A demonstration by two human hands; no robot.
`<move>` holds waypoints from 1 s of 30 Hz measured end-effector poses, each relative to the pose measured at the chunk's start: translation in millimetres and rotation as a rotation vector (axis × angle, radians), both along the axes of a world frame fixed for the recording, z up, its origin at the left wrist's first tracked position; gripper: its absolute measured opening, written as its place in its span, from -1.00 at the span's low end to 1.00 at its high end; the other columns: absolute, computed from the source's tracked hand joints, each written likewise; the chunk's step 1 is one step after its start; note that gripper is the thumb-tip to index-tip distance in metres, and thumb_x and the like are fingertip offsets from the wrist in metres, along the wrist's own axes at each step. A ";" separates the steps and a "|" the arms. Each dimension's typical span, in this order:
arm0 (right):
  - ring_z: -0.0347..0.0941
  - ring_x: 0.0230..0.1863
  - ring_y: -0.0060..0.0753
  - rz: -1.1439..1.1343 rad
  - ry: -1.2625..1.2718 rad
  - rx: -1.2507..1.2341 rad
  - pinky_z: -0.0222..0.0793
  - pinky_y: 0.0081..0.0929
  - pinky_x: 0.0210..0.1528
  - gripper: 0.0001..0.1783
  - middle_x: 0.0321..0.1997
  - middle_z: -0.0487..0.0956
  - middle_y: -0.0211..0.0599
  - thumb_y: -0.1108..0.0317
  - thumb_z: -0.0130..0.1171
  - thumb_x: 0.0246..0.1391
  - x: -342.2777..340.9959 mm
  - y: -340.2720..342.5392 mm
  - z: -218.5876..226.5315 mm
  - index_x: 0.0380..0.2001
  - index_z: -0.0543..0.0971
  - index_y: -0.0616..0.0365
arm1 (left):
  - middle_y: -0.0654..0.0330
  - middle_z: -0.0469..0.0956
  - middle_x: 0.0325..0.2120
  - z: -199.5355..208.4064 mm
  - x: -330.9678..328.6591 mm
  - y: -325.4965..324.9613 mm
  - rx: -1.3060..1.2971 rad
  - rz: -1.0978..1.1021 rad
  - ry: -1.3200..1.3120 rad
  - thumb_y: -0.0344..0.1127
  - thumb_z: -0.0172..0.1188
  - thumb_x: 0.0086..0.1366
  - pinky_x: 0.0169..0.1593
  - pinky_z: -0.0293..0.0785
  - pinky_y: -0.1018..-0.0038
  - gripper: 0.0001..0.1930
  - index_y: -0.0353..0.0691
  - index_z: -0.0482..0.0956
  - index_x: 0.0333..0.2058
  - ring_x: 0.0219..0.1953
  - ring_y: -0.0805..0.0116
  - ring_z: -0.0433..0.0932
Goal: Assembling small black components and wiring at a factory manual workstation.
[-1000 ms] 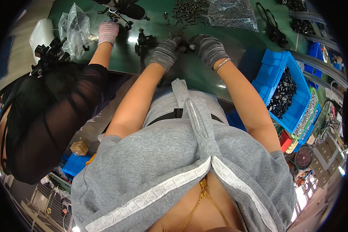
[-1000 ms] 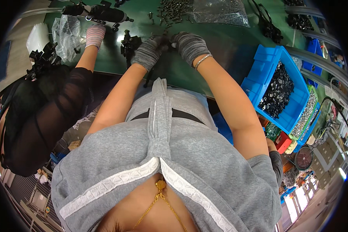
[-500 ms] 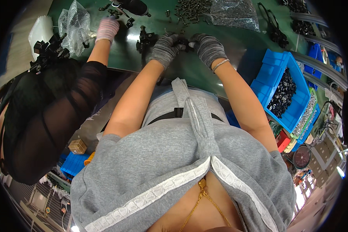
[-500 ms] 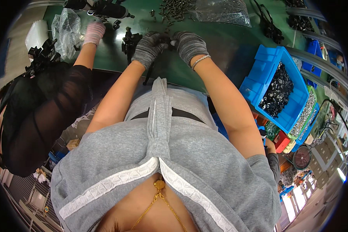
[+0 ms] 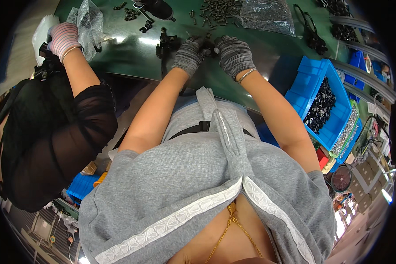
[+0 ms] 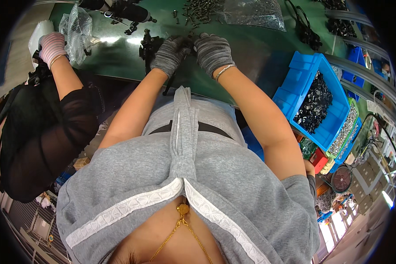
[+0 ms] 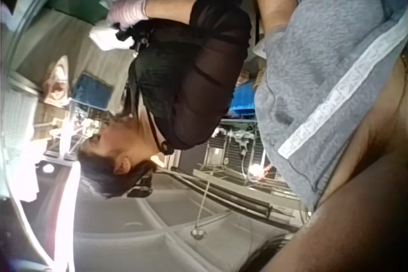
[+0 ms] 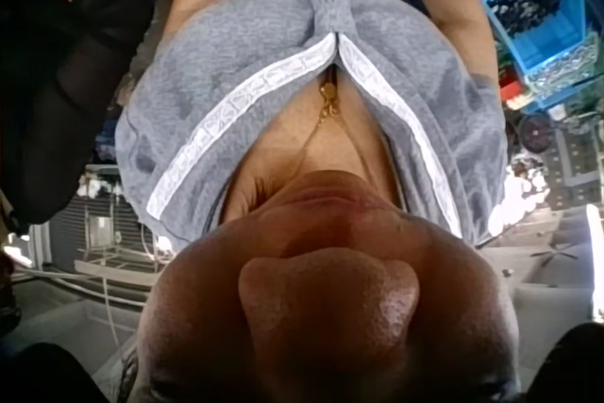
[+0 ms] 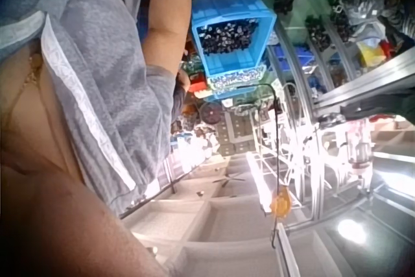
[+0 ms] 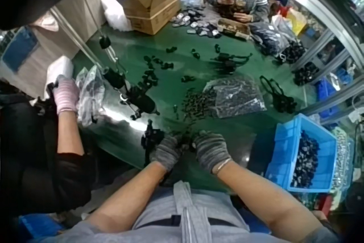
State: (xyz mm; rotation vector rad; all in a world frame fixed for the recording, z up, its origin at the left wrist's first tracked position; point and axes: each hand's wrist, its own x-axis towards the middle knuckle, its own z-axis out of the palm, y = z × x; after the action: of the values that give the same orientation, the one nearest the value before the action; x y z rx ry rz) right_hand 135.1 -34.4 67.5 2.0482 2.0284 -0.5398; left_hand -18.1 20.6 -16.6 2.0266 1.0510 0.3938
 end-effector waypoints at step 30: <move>0.54 -0.11 -0.04 0.050 0.091 0.037 0.45 -0.19 -0.11 -0.67 -0.17 0.58 -0.04 0.15 -0.09 0.30 6.4 -4.5 -28.9 -0.20 0.59 0.10 | 0.03 0.55 -0.16 12.2 -4.9 -2.4 -0.054 -0.027 -0.039 -0.35 0.29 0.11 -0.01 0.49 0.28 -0.68 -0.19 0.61 -0.11 -0.12 0.04 0.55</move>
State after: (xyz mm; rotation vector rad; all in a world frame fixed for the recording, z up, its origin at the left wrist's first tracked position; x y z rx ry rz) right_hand 141.5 -38.9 38.6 2.0230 2.1501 -0.6004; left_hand -23.0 18.2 -4.4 1.9758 0.9993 0.3851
